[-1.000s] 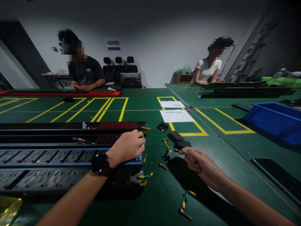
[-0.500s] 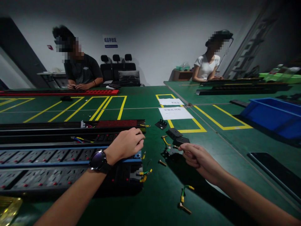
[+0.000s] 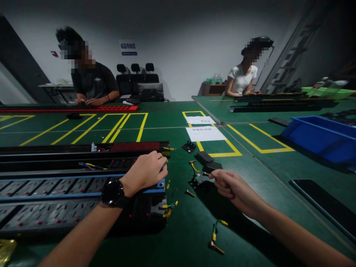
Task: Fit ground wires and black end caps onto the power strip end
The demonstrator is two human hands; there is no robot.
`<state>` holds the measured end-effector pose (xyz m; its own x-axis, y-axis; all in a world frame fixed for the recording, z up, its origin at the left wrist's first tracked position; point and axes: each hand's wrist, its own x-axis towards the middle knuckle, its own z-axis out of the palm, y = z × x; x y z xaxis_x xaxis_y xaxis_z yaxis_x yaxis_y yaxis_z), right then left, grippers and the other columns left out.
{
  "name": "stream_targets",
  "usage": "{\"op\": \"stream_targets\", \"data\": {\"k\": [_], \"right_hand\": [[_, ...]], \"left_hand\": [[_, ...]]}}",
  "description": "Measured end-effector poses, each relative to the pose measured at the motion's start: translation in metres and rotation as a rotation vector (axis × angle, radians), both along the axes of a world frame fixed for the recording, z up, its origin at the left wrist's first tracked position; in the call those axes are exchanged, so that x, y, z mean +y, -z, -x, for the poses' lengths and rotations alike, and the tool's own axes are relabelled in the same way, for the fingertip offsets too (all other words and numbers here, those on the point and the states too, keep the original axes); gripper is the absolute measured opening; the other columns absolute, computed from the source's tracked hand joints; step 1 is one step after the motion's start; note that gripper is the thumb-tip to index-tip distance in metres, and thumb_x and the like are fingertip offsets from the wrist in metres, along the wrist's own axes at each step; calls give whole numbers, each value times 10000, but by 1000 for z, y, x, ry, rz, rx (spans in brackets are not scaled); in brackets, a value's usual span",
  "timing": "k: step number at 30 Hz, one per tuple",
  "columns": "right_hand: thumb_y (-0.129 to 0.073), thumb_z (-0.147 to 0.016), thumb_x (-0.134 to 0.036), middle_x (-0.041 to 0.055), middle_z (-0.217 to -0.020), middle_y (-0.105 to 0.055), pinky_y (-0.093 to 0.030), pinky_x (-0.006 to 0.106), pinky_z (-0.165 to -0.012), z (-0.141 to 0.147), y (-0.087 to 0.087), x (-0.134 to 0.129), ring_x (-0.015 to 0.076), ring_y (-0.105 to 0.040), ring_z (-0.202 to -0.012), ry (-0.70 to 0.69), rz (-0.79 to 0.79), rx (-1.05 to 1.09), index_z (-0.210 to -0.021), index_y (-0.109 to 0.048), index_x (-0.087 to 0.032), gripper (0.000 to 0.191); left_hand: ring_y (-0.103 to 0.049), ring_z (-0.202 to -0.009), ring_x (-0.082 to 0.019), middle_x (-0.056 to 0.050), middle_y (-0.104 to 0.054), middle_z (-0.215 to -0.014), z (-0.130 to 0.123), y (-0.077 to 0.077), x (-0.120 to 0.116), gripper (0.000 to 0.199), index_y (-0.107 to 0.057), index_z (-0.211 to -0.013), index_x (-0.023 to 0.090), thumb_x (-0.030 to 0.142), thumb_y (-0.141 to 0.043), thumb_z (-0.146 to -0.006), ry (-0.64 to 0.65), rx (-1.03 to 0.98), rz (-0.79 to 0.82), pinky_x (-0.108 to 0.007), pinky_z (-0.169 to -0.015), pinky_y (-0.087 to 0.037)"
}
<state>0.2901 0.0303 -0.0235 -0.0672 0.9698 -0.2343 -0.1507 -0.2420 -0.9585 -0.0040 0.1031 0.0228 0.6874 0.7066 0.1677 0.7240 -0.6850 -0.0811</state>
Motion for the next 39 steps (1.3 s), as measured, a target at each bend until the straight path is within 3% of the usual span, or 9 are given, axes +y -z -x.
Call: {"op": "stream_targets", "data": {"k": [11, 24, 29, 34, 39], "right_hand": [[-772, -774, -489, -64, -571, -301, -96, 291, -436, -1, 0, 0, 88, -178, -486, -22, 0, -4, -766, -744, -229, 261], [-826, -726, -499, -72, -573, -314, -100, 258, -439, 0, -2, -1, 78, -185, -496, -5, 45, 4, -757, -746, -197, 314], [-804, -739, -500, -59, -583, -330, -111, 277, -440, 0, -1, -2, 91, -178, -507, -31, 31, -19, -766, -746, -210, 297], [-829, -718, -520, -54, -584, -333, -117, 270, -446, -1, -1, -2, 88, -186, -509, -30, 50, -29, -763, -755, -211, 321], [-817, -741, -524, -55, -589, -322, -118, 266, -436, -1, 0, -2, 91, -198, -506, -32, 36, -27, -763, -765, -218, 311]], "left_hand": [[-655, -1019, -251, -120, -715, -1137, 6, -1, 1, 311, -725, -1170, 165, 271, -472, -1024, 66, -50, 3, -376, -815, -561], [-650, -924, -235, -101, -717, -991, 3, -1, 5, 246, -706, -968, 159, 234, -477, -1013, 28, -28, 23, -371, -803, -543], [-650, -958, -241, -101, -715, -1024, 5, 1, 5, 276, -717, -1016, 162, 258, -459, -1034, 28, -27, 35, -374, -805, -546], [-654, -1013, -244, -104, -705, -1144, 6, 1, 2, 298, -706, -1185, 180, 276, -459, -1048, 40, -26, 21, -361, -793, -552], [-657, -988, -240, -100, -710, -1094, 5, -1, 2, 280, -715, -1077, 165, 267, -456, -1047, 18, -12, 27, -361, -795, -554]]}}
